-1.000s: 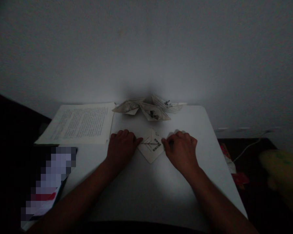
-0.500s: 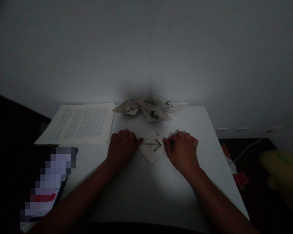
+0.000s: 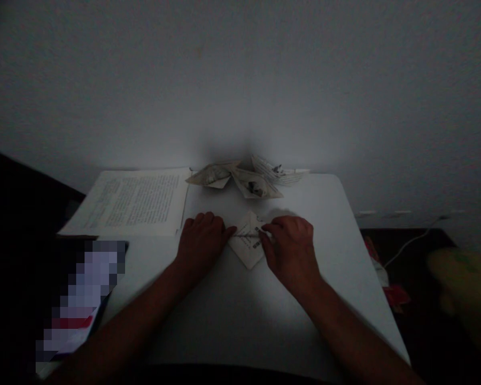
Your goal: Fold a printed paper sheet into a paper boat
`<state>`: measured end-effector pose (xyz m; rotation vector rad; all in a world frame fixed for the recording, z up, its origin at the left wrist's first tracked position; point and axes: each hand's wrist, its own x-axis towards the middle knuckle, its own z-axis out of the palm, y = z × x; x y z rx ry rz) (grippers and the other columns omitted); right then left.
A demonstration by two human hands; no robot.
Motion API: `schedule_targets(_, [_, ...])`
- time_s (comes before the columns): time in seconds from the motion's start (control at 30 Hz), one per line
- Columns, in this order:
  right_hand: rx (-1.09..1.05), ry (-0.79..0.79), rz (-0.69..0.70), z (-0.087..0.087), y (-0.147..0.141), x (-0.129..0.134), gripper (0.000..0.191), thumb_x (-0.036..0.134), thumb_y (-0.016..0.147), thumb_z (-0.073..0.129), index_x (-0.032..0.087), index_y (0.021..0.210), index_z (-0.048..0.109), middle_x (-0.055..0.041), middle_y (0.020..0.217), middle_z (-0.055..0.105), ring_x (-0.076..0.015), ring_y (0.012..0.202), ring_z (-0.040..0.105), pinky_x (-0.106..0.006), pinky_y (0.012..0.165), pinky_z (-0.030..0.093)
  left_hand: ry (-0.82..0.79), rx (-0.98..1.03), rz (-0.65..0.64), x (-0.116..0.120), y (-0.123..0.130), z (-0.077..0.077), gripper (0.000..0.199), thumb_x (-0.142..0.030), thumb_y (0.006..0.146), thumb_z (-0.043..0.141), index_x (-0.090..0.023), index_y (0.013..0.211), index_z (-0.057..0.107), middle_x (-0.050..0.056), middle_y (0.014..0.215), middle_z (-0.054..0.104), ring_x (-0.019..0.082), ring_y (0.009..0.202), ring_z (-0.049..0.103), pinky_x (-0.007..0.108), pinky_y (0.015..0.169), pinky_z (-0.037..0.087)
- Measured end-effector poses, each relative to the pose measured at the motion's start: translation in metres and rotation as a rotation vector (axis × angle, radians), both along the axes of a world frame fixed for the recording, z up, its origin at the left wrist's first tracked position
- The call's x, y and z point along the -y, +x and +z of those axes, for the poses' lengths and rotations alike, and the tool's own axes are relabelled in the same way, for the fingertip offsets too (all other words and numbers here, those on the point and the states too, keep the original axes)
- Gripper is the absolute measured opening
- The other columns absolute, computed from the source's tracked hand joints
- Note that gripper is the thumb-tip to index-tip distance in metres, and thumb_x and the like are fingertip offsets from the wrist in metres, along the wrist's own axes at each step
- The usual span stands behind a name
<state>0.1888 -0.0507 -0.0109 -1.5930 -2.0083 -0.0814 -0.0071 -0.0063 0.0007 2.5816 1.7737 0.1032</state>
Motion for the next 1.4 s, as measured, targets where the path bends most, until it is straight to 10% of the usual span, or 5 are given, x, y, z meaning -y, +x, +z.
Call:
schedule_targets(0.2, [0.059, -0.017, 0.179, -0.001, -0.015, 0.007, 0.022, 0.025, 0.089, 0.052, 0.018, 0.100, 0.071, -0.0100, 0.099, 0.068, -0.0247, 0.097, 0.058, -0.043, 0.089, 0.044, -0.008, 0.000, 0.005, 0.000, 0.000, 0.001, 0.036, -0.043, 0.094, 0.043, -0.014, 0.090, 0.064, 0.012, 0.092, 0.063, 0.028, 0.096, 0.054, 0.040, 0.080, 0.038])
schedule_targets(1.4, [0.225, 0.007, 0.125, -0.006, -0.024, 0.010, 0.027, 0.024, 0.088, 0.055, 0.012, 0.106, 0.071, -0.0125, 0.104, 0.067, -0.0267, 0.098, 0.055, -0.045, 0.098, 0.043, -0.066, 0.050, -0.007, -0.009, -0.004, 0.001, 0.042, -0.048, 0.094, 0.042, -0.014, 0.085, 0.065, 0.012, 0.088, 0.064, 0.028, 0.095, 0.057, 0.040, 0.079, 0.039])
